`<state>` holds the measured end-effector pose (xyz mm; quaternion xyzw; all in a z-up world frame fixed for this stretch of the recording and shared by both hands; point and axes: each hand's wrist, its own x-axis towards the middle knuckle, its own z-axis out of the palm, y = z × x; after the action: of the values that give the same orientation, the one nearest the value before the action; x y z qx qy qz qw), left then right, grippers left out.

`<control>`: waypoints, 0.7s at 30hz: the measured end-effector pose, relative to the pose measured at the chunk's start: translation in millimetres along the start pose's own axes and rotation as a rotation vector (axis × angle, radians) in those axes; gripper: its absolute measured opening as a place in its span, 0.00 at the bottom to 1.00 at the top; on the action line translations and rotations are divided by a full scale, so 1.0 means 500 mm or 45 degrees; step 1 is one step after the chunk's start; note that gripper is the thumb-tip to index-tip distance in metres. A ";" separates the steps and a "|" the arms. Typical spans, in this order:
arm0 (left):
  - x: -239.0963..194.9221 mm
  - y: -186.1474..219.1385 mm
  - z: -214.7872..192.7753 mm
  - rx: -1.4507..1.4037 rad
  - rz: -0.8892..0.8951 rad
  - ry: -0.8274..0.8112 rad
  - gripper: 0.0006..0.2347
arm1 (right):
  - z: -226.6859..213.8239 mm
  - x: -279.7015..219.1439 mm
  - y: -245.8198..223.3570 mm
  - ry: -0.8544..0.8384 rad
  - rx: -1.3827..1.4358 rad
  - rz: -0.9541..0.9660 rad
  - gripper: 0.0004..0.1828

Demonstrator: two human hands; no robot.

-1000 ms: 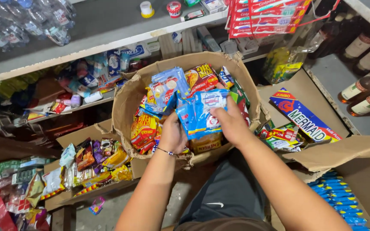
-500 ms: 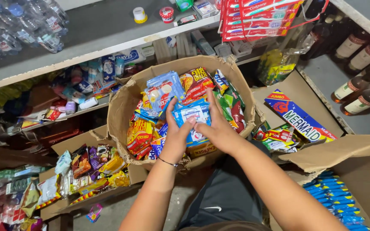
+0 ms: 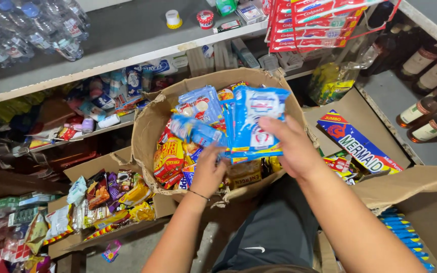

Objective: Organizing and sorting various snack and beverage packets from one container into a cardboard box.

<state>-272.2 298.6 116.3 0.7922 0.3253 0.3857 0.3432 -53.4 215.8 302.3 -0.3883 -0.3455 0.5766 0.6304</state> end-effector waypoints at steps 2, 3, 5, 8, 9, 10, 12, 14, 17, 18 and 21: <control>0.004 -0.024 0.011 0.132 -0.079 0.064 0.15 | 0.008 -0.015 -0.013 -0.031 0.064 -0.014 0.24; 0.007 -0.041 0.021 -0.119 -0.196 0.131 0.13 | 0.010 -0.018 -0.010 -0.059 0.091 -0.032 0.24; 0.031 -0.054 0.025 -0.366 -0.299 0.199 0.12 | -0.002 -0.006 0.009 -0.092 0.118 -0.064 0.24; 0.054 0.003 0.004 -0.826 -0.414 0.308 0.14 | -0.032 0.018 0.068 -0.038 0.036 -0.022 0.24; 0.063 0.054 -0.010 -0.994 -0.405 0.289 0.16 | -0.038 0.026 0.085 -0.015 -0.025 0.031 0.24; 0.070 0.104 -0.023 -1.162 -0.398 0.268 0.18 | -0.044 0.031 0.103 0.010 -0.085 0.088 0.25; 0.068 0.181 -0.047 -1.382 -0.351 0.185 0.21 | -0.047 0.032 0.110 -0.008 -0.156 0.065 0.25; 0.067 0.212 -0.055 -1.598 -0.299 0.104 0.25 | -0.058 0.037 0.118 -0.032 -0.226 0.042 0.26; 0.060 0.201 -0.049 -1.635 -0.186 0.060 0.35 | -0.075 0.039 0.135 -0.092 -0.557 -0.162 0.28; 0.061 0.203 -0.051 -1.428 -0.219 0.046 0.37 | -0.074 0.039 0.138 -0.131 -0.774 -0.321 0.31; 0.060 0.207 -0.054 -1.046 -0.264 0.000 0.41 | -0.044 0.028 0.126 -0.226 -0.871 -0.391 0.41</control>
<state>-254.1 272.6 222.6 0.5528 0.2226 0.4467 0.6674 -61.3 229.8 236.1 -0.4684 -0.6252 0.3584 0.5111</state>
